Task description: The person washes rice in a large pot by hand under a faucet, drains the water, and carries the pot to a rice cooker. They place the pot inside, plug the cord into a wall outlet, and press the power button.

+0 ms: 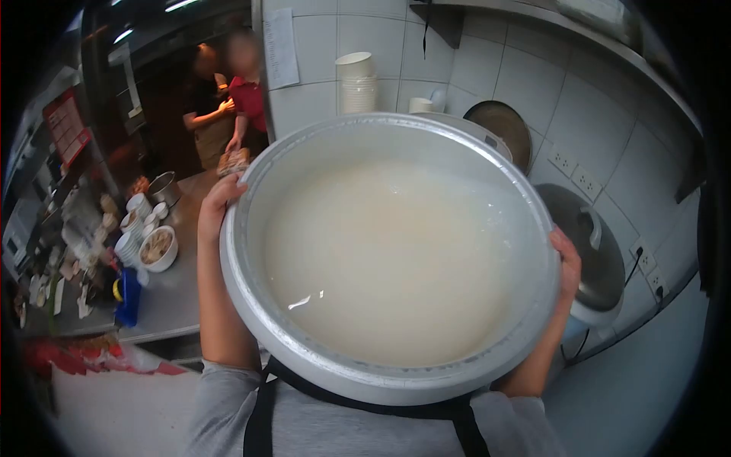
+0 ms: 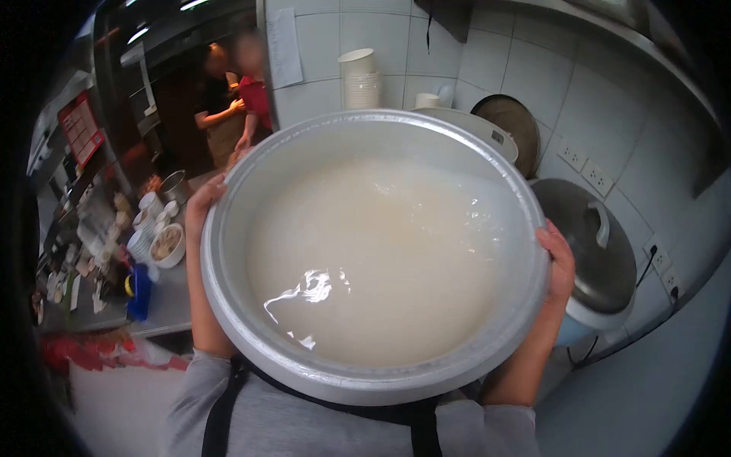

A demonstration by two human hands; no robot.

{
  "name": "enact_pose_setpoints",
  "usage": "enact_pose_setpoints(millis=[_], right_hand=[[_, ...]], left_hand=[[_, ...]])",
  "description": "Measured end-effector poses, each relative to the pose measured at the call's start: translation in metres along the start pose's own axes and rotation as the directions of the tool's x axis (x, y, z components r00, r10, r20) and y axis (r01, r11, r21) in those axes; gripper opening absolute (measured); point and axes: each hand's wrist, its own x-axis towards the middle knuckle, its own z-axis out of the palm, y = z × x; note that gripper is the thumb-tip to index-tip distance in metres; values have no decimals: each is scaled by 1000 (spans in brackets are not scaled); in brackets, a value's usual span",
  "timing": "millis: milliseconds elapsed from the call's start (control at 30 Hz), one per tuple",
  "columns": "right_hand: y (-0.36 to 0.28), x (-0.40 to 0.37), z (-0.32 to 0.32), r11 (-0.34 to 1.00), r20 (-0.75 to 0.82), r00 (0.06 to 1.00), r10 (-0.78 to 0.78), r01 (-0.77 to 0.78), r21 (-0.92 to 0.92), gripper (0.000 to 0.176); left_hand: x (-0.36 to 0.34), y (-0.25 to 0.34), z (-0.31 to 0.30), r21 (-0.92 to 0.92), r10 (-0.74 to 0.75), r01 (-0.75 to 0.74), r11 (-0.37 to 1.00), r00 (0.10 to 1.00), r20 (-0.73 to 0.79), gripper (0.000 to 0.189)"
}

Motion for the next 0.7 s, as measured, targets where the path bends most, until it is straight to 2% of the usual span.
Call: enact_pose_setpoints(millis=[33, 100, 167, 233, 300, 333, 400, 533, 633, 700], right_hand=[[-7, 13, 8, 1000, 31, 999, -17, 18, -2, 31], [-19, 43, 14, 999, -10, 999, -32, 32, -14, 28], [-25, 71, 26, 999, -83, 996, -27, 29, 24, 27], [-23, 97, 37, 998, -199, 980, -27, 38, 53, 28], [-17, 118, 52, 997, -289, 955, -72, 78, 10, 29], [-13, 128, 48, 993, -309, 944, -117, 103, -63, 30], [-5, 148, 34, 967, -324, 924, -205, 140, -212, 32], [31, 186, 57, 948, -439, 846, -302, 220, -228, 36], [46, 218, 49, 950, -549, 779, -302, 195, -246, 37], [53, 239, 46, 938, -587, 744, -319, 160, -307, 37]], left_hand=[[24, 4, 16, -32, -38, 41, 999, 997, 73, 27], [75, 11, 44, -94, -105, 129, 987, 969, 223, 24], [184, -43, 2, 51, 65, -79, 996, 970, 234, 21], [239, -60, 12, -40, 72, -62, 997, 944, 323, 18], [272, -61, 51, -302, -50, 227, 926, 866, 497, 16], [285, -63, 68, -307, -99, 271, 912, 873, 477, 13], [306, -76, 94, -310, -76, 208, 928, 918, 389, 12], [375, -123, 118, -305, -135, 233, 924, 941, 309, 12], [437, -175, 122, -329, -146, 357, 874, 839, 524, 10], [461, -196, 127, -328, -124, 339, 882, 838, 531, 10]])
